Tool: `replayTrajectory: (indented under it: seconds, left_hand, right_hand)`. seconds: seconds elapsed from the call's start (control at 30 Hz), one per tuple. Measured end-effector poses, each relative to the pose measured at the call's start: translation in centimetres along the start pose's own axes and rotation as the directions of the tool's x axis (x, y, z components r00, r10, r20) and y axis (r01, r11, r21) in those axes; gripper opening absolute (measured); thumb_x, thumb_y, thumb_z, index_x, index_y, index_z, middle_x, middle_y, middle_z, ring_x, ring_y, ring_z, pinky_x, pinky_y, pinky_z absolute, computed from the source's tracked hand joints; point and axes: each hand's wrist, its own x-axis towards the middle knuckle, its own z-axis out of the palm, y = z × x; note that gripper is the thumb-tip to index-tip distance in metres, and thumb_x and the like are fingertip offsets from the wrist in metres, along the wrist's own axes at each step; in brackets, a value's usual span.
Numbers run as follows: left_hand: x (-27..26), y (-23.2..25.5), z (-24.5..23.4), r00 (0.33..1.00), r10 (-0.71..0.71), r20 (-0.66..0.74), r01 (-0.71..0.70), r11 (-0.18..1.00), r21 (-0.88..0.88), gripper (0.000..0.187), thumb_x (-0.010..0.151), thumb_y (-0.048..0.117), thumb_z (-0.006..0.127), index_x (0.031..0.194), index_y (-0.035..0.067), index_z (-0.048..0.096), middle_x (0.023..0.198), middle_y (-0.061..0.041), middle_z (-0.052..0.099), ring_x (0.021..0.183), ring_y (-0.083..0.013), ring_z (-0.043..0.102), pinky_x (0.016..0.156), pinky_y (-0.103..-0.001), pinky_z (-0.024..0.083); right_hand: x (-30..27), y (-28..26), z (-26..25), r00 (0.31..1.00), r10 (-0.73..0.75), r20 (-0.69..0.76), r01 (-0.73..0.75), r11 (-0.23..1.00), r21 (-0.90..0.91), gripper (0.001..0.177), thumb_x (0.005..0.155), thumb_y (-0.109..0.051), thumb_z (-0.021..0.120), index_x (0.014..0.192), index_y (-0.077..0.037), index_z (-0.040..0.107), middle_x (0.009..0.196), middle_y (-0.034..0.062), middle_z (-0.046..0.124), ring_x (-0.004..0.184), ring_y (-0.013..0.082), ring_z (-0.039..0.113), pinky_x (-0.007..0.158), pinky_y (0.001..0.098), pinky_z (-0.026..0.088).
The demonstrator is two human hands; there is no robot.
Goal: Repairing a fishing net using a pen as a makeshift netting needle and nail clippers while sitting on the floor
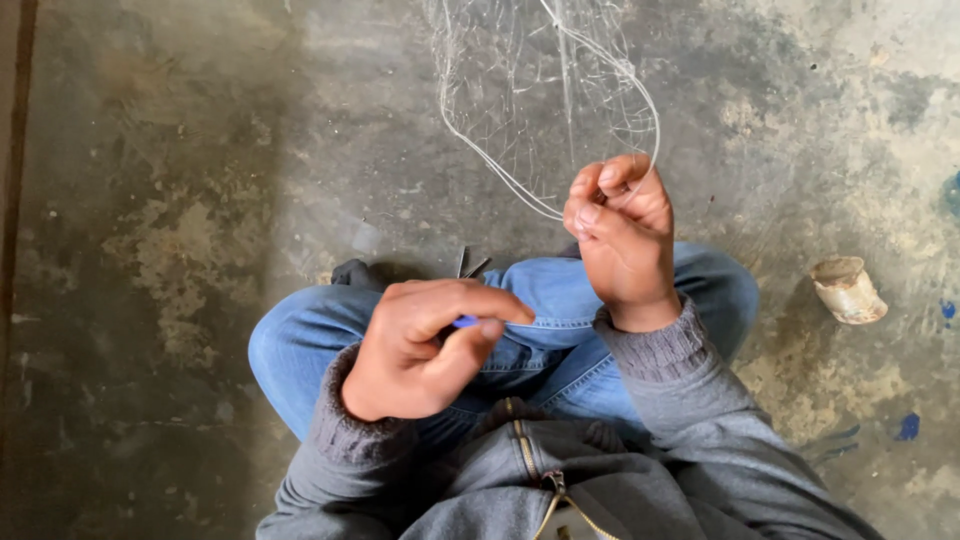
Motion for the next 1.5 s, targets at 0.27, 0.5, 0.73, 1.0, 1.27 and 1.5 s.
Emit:
replayTrajectory:
  seconds: [0.27, 0.5, 0.73, 1.0, 1.27, 1.5]
  left_hand:
    - [-0.9, -2.0, 2.1, 0.994, 0.076, -0.082, -0.087, 0.986, -0.142, 0.021, 0.096, 0.006, 0.061, 0.111, 0.003, 0.075, 0.065, -0.006, 0.057, 0.052, -0.0163, 0.049, 0.048, -0.029, 0.044]
    - [0.0, -1.4, 3.4, 0.981, 0.183, 0.064, -0.193, 0.921, 0.339, 0.037, 0.108, 0.030, 0.046, 0.131, 0.009, 0.065, 0.094, -0.016, 0.062, 0.071, -0.0392, 0.065, 0.060, -0.049, 0.056]
    - [1.4, -5.5, 0.4, 0.902, 0.420, -0.104, -0.186, 0.594, 0.782, 0.029, 0.106, -0.006, 0.054, 0.128, 0.010, 0.065, 0.100, -0.012, 0.059, 0.084, -0.0278, 0.058, 0.076, -0.039, 0.049]
    - [2.3, -6.0, 1.6, 0.882, 0.469, -0.048, -0.316, 0.663, 0.678, 0.018, 0.106, 0.001, 0.054, 0.116, 0.008, 0.068, 0.100, -0.010, 0.056, 0.089, -0.0277, 0.057, 0.083, -0.040, 0.046]
    - [1.5, -5.6, 4.1, 0.762, 0.642, -0.084, -0.414, 0.583, 0.699, 0.019, 0.108, 0.025, 0.052, 0.112, 0.015, 0.068, 0.104, -0.007, 0.052, 0.099, -0.0273, 0.052, 0.090, -0.044, 0.049]
    - [-3.8, -1.2, 6.4, 0.725, 0.671, 0.155, -0.672, 0.739, -0.050, 0.026, 0.106, 0.001, 0.043, 0.086, -0.007, 0.059, 0.092, -0.024, 0.063, 0.080, -0.0396, 0.070, 0.090, -0.056, 0.065]
  right_hand:
    - [-0.3, 0.5, 1.0, 0.994, -0.103, 0.031, 0.107, 0.977, -0.185, 0.035, 0.083, 0.013, 0.068, 0.100, -0.010, 0.050, 0.095, 0.0146, 0.066, 0.078, 0.0137, 0.057, 0.068, 0.0214, 0.043]
    - [0.0, 0.0, 3.2, 0.936, -0.348, 0.044, 0.317, 0.785, -0.532, 0.023, 0.093, -0.002, 0.071, 0.098, -0.006, 0.049, 0.092, 0.0154, 0.061, 0.079, 0.0150, 0.051, 0.072, 0.0233, 0.040]
    - [0.0, -1.4, 4.7, 0.961, -0.170, -0.216, 0.076, 0.918, -0.388, 0.014, 0.091, -0.016, 0.069, 0.096, -0.012, 0.056, 0.076, 0.0061, 0.061, 0.069, 0.0124, 0.057, 0.069, 0.0246, 0.044]
    - [-1.1, -2.3, 5.7, 0.989, 0.033, -0.146, -0.050, 0.992, -0.113, 0.017, 0.092, -0.016, 0.070, 0.095, -0.012, 0.053, 0.072, 0.0017, 0.053, 0.068, 0.0106, 0.050, 0.063, 0.0195, 0.040]
    - [-1.7, -1.7, 4.4, 0.997, 0.074, -0.019, -0.074, 0.997, -0.024, 0.010, 0.096, -0.013, 0.059, 0.098, -0.012, 0.049, 0.076, 0.0043, 0.047, 0.067, 0.0130, 0.044, 0.063, 0.0260, 0.036]
    - [0.6, -3.3, 2.2, 0.982, 0.117, -0.149, -0.091, 0.981, 0.174, 0.011, 0.085, -0.013, 0.064, 0.095, -0.009, 0.061, 0.082, 0.0106, 0.060, 0.068, 0.0201, 0.052, 0.063, 0.0308, 0.039]
